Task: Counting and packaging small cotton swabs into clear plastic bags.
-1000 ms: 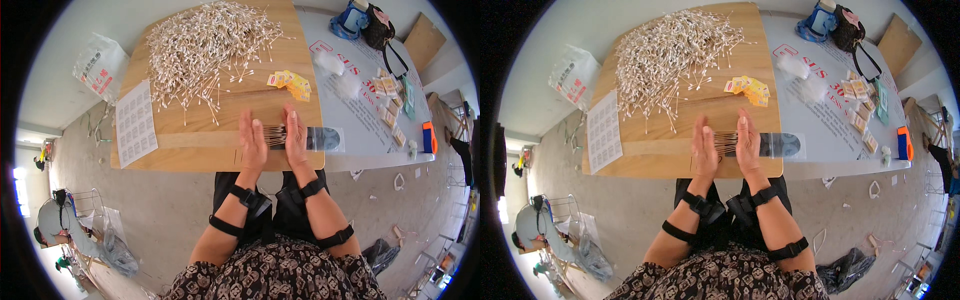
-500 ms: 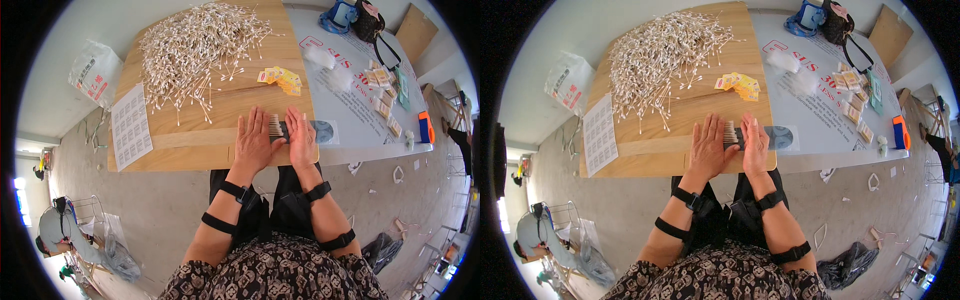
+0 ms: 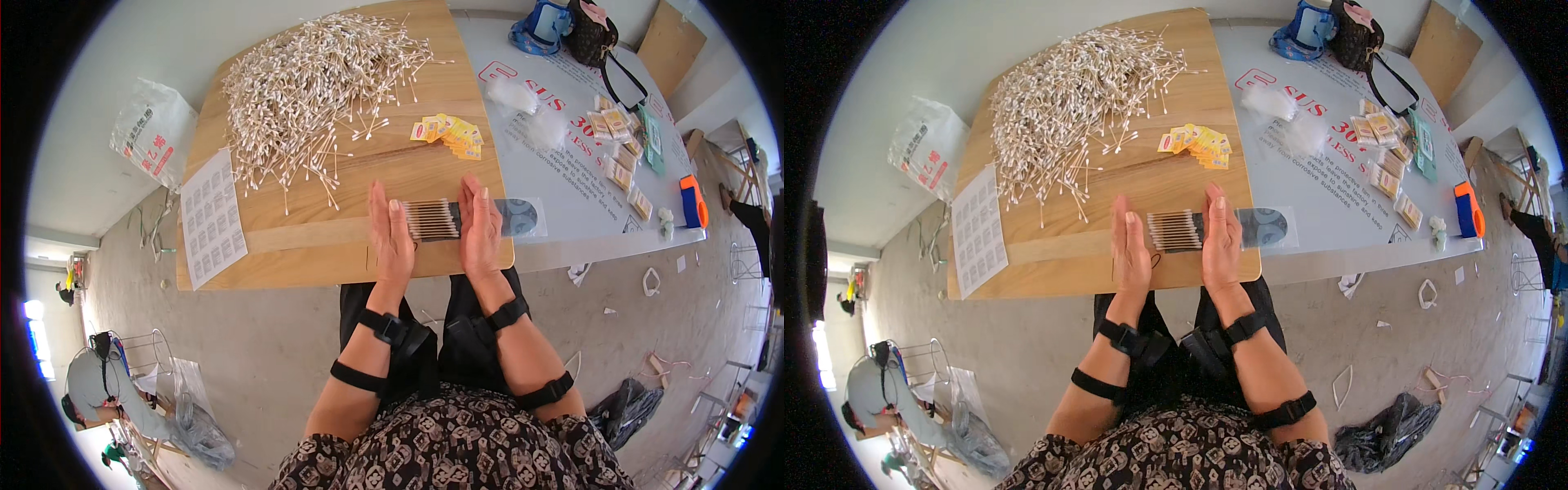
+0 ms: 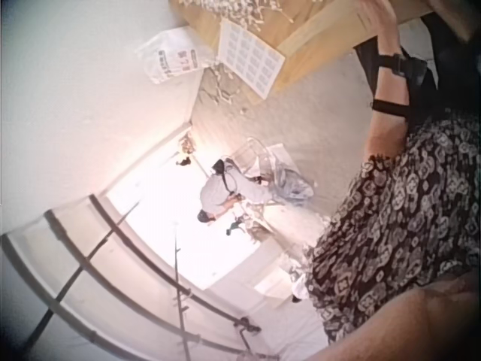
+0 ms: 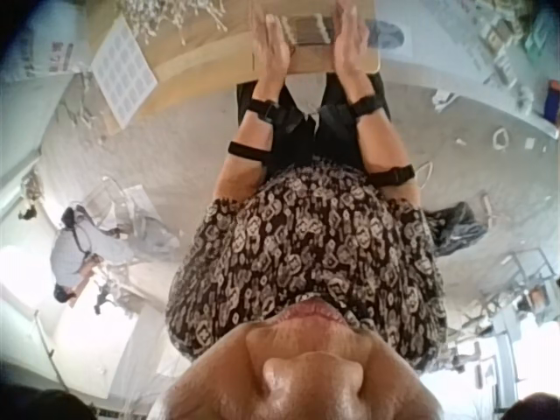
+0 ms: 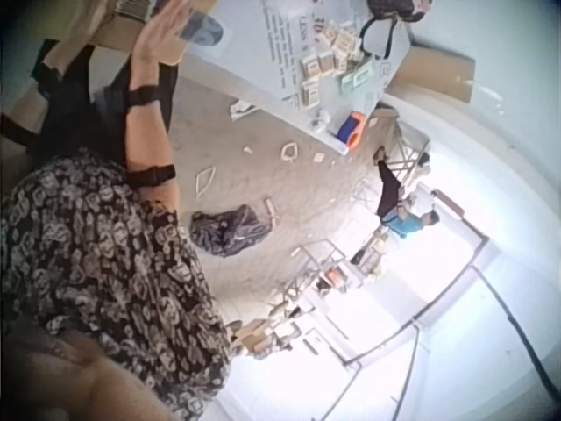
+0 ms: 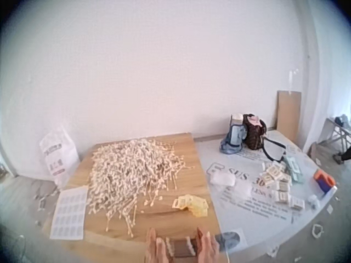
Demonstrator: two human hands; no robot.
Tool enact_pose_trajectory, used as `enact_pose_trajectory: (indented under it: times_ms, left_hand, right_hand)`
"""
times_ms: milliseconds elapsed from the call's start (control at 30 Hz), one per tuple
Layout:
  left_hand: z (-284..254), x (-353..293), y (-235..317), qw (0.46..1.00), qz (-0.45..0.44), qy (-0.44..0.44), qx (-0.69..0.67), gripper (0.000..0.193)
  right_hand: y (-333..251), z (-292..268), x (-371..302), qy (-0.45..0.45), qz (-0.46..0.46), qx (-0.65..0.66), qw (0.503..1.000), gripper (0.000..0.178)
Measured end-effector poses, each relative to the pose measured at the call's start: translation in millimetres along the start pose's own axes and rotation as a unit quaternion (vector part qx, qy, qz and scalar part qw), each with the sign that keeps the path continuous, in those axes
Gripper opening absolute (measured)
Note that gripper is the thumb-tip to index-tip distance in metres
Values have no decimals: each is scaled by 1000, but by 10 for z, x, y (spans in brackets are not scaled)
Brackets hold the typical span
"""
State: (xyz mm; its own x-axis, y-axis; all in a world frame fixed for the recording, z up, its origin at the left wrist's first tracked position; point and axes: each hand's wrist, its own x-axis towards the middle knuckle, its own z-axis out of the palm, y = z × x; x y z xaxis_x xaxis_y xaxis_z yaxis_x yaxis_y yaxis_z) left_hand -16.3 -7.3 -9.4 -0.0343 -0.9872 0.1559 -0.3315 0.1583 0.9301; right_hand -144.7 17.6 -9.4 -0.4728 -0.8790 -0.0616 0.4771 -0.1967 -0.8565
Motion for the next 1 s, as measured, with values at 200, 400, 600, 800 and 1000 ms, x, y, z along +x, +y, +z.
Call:
enact_pose_trajectory:
  times_ms: [200,400,600,800,1000]
  left_hand:
    - [171,37,-2,998,48,-24,-41,55]
    - [-52,-20,124,923,196,-156,294,63]
    - [-119,-205,155,868,189,-213,408,71]
    - [-105,-188,148,859,207,-227,410,73]
    - [-89,-239,150,854,186,-239,423,74]
  right_hand:
    - [15,23,53,-24,20,-55,998,52]
    - [-373,-288,40,-178,-218,-529,801,40]
    - [-332,-330,26,-266,-308,-649,642,36]
    - [-230,-414,45,-260,-340,-649,629,36]
    - [-480,-572,-70,-90,-246,-612,746,27]
